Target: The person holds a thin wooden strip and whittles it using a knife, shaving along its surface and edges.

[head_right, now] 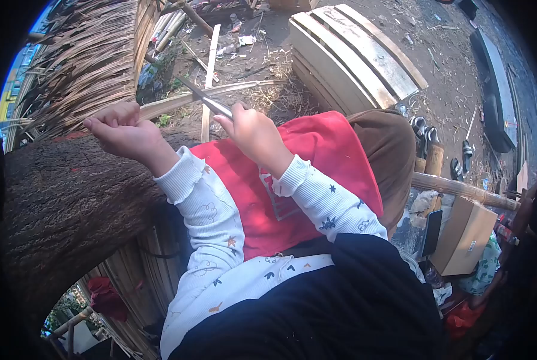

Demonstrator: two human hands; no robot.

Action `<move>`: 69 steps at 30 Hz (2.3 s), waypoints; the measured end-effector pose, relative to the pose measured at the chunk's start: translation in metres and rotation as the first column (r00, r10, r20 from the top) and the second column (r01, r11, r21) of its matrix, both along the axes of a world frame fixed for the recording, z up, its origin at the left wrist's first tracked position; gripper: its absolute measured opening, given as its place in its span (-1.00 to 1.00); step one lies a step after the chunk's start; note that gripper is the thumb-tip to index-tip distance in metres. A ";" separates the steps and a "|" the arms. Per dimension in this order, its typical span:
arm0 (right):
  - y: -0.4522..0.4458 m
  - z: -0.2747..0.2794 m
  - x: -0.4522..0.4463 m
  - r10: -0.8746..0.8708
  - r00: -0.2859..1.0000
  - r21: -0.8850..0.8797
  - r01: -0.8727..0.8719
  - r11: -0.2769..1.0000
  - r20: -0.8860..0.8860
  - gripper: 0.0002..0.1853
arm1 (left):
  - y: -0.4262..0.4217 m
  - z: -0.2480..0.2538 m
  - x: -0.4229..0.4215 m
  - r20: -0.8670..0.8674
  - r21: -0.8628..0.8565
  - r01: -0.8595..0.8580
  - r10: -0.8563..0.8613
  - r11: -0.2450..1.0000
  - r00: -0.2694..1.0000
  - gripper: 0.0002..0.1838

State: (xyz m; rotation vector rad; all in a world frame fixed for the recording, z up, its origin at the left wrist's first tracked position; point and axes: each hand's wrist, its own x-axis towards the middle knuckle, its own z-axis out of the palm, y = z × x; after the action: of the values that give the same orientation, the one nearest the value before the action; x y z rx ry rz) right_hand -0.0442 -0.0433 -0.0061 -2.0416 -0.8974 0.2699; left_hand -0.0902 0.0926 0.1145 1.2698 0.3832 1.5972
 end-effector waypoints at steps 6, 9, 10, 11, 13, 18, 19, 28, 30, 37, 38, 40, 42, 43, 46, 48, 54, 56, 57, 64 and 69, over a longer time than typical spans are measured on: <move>0.009 -0.028 0.006 -0.064 0.995 -0.043 0.060 0.997 -0.074 -0.56 | -0.002 -0.003 -0.006 -0.040 0.099 0.230 -0.227 0.968 0.973 -0.48; 0.016 -0.074 0.025 -0.143 0.990 -0.095 0.141 0.985 -0.016 -0.54 | 0.004 -0.008 -0.009 0.029 0.105 0.349 -0.353 0.931 0.935 -0.44; 0.016 -0.069 0.028 -0.146 0.989 -0.089 0.147 0.985 0.017 -0.53 | 0.005 -0.007 -0.009 -0.022 0.114 0.346 -0.345 0.931 0.938 -0.48; 0.014 -0.066 0.027 -0.112 0.994 -0.066 0.112 0.992 0.002 -0.53 | 0.003 -0.007 -0.009 -0.017 0.105 0.316 -0.316 0.943 0.949 -0.48; 0.008 -0.047 0.025 -0.046 0.999 -0.011 0.046 0.999 -0.023 -0.53 | 0.003 -0.005 -0.006 -0.005 0.095 0.259 -0.260 0.961 0.966 -0.48; 0.017 -0.031 0.012 0.117 0.993 0.182 -0.117 0.976 0.012 -0.53 | 0.000 -0.003 -0.006 0.013 0.043 0.203 -0.204 0.978 0.979 -0.45; 0.020 -0.050 0.017 0.014 0.995 0.008 -0.013 1.000 -0.097 -0.51 | 0.000 -0.003 -0.007 0.017 0.047 0.204 -0.205 0.978 0.979 -0.45; 0.017 -0.094 0.040 -0.227 0.947 -0.264 0.164 0.951 -0.229 -0.49 | 0.001 -0.008 -0.004 0.016 0.027 0.296 -0.297 0.955 0.955 -0.46; 0.018 -0.073 0.037 -0.127 0.969 -0.135 0.099 0.986 -0.214 -0.52 | 0.004 -0.011 -0.001 -0.005 -0.016 0.213 -0.213 0.977 0.977 -0.47; 0.029 -0.094 0.036 -0.319 0.914 -0.454 0.181 0.873 -0.249 -0.52 | 0.014 -0.002 -0.019 0.030 -0.115 0.091 -0.088 0.989 0.996 -0.49; 0.025 -0.100 0.038 -0.319 0.919 -0.459 0.186 0.869 -0.230 -0.52 | 0.007 0.000 -0.019 0.037 -0.128 0.055 -0.051 0.990 0.998 -0.49; 0.024 -0.105 0.042 -0.329 0.924 -0.468 0.207 0.859 -0.195 -0.51 | 0.000 0.009 -0.021 0.066 -0.109 0.023 -0.016 0.994 0.998 -0.50; 0.024 -0.105 0.040 -0.262 0.948 -0.435 0.163 0.886 -0.180 -0.51 | 0.000 0.015 -0.031 0.075 -0.053 0.032 -0.028 0.998 0.997 -0.51; 0.021 -0.108 0.037 -0.228 0.958 -0.422 0.137 0.896 -0.173 -0.51 | -0.003 0.015 -0.031 0.057 -0.051 0.004 -0.001 0.999 0.998 -0.51; 0.021 -0.103 0.032 -0.134 0.976 -0.252 0.088 0.964 -0.171 -0.53 | -0.002 0.012 -0.020 0.025 -0.053 -0.092 0.093 0.994 0.995 -0.51; 0.021 -0.078 0.026 -0.031 0.981 -0.081 0.016 0.997 -0.189 -0.54 | 0.000 0.011 -0.020 0.016 -0.033 -0.105 0.106 0.994 0.994 -0.51; 0.023 -0.074 0.015 -0.038 0.979 -0.226 -0.009 0.974 -0.201 -0.51 | -0.006 0.030 -0.054 0.069 -0.006 -0.075 0.076 0.997 0.995 -0.51; 0.029 -0.117 0.026 -0.244 0.922 -0.413 0.105 0.905 -0.300 -0.48 | -0.020 0.045 -0.082 0.096 -0.004 -0.043 0.044 0.999 0.994 -0.51; 0.031 -0.122 0.028 -0.272 0.917 -0.430 0.128 0.894 -0.292 -0.47 | -0.023 0.046 -0.089 0.090 -0.017 0.002 -0.001 1.000 0.996 -0.51; 0.028 -0.081 0.025 -0.011 0.968 -0.194 -0.039 0.980 -0.250 -0.51 | -0.022 0.042 -0.071 0.104 -0.008 -0.046 0.047 0.999 0.993 -0.51; 0.021 -0.069 0.018 0.063 0.981 -0.116 -0.085 0.990 -0.182 -0.53 | -0.037 0.049 -0.069 0.080 0.065 -0.170 0.165 0.983 0.983 -0.51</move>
State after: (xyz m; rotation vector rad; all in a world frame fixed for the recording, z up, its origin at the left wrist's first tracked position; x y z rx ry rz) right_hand -0.0263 -0.0224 -0.0752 -2.0614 -0.8645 0.5526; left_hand -0.1593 0.0559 0.1637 1.2545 0.3979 1.8096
